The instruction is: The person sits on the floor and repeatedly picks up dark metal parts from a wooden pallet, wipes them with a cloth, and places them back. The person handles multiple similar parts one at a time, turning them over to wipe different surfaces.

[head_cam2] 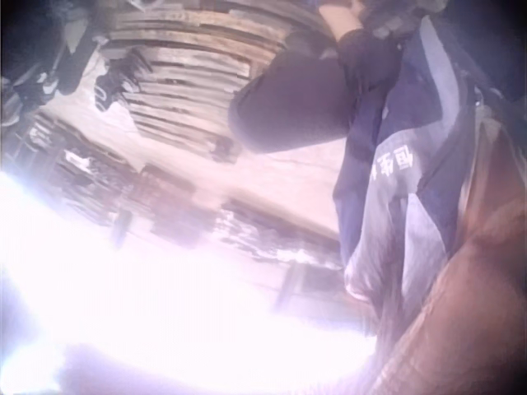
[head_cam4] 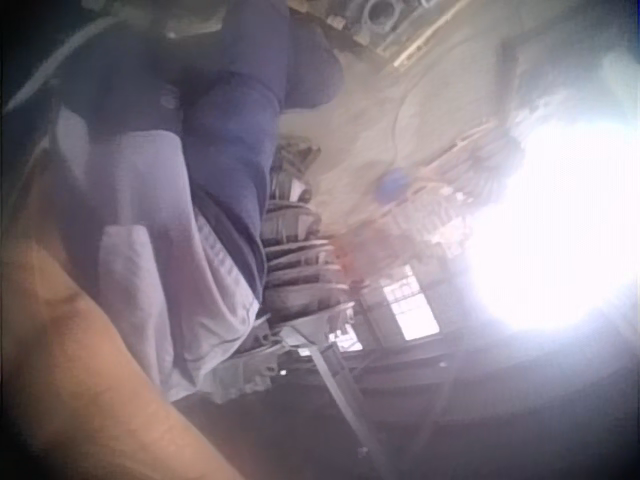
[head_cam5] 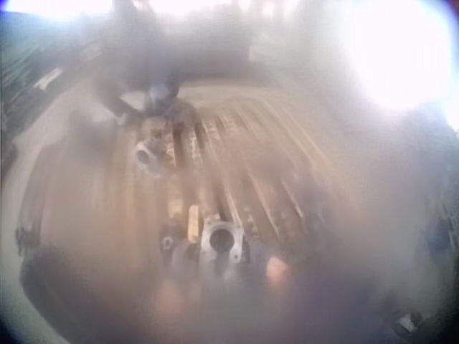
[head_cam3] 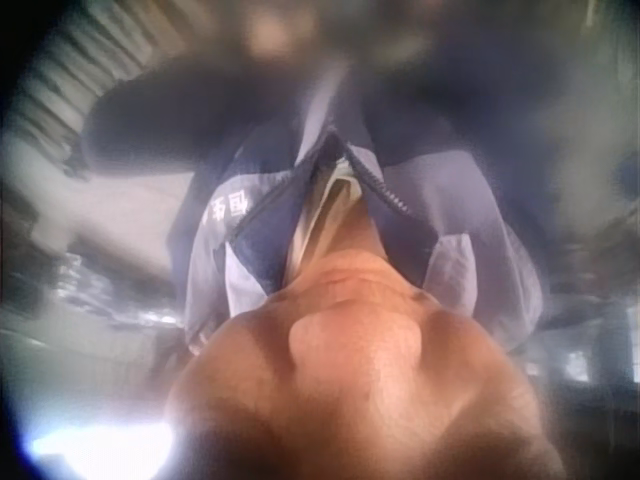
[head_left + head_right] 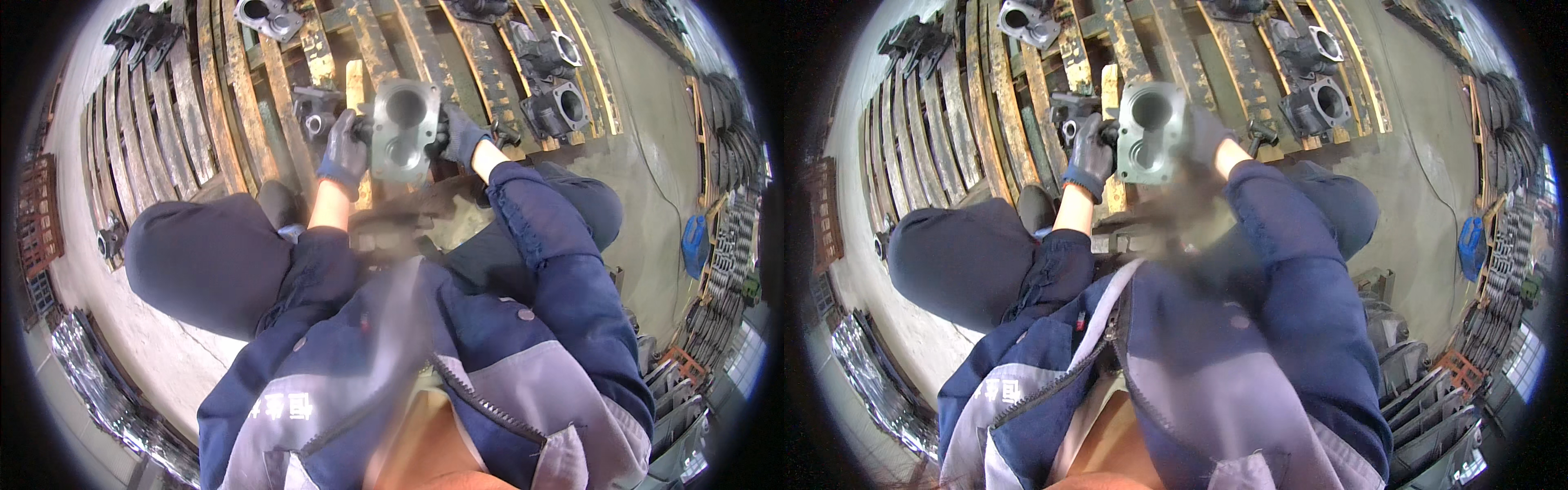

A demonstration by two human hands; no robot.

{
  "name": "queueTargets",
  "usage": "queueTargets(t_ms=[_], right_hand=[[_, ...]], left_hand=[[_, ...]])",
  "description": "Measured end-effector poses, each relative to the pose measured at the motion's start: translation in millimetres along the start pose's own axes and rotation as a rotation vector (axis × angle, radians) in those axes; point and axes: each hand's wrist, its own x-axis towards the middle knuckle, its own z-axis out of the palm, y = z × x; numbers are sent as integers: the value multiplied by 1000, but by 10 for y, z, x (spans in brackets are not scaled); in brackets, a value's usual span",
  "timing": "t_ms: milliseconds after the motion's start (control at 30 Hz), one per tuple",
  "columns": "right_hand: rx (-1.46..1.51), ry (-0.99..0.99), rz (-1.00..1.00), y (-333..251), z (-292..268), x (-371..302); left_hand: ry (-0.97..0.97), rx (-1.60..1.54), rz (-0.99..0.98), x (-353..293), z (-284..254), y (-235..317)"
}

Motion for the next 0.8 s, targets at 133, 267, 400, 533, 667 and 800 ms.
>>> queueTargets(t_ms=[133, 267, 400, 533, 667, 800], right_hand=[[-40, 9, -12, 105, 53, 89], [12, 160, 25, -355, -92, 24], [-523, 439, 297, -1247, -634, -295], [-409, 733, -167, -1951, -1072, -505], [-71, 696, 98, -1877, -1112, -753], [-655, 382, 10, -1439, -965, -654]], left_hand=[[287, -922, -565, 51, 12, 411], [349, 419, -6, 20, 88, 776], [49, 919, 236, -2, 662, 860], [-464, 1151, 150, -94, 937, 653], [-668, 963, 35, -362, 744, 519], [-655, 809, -134, -192, 531, 648]])
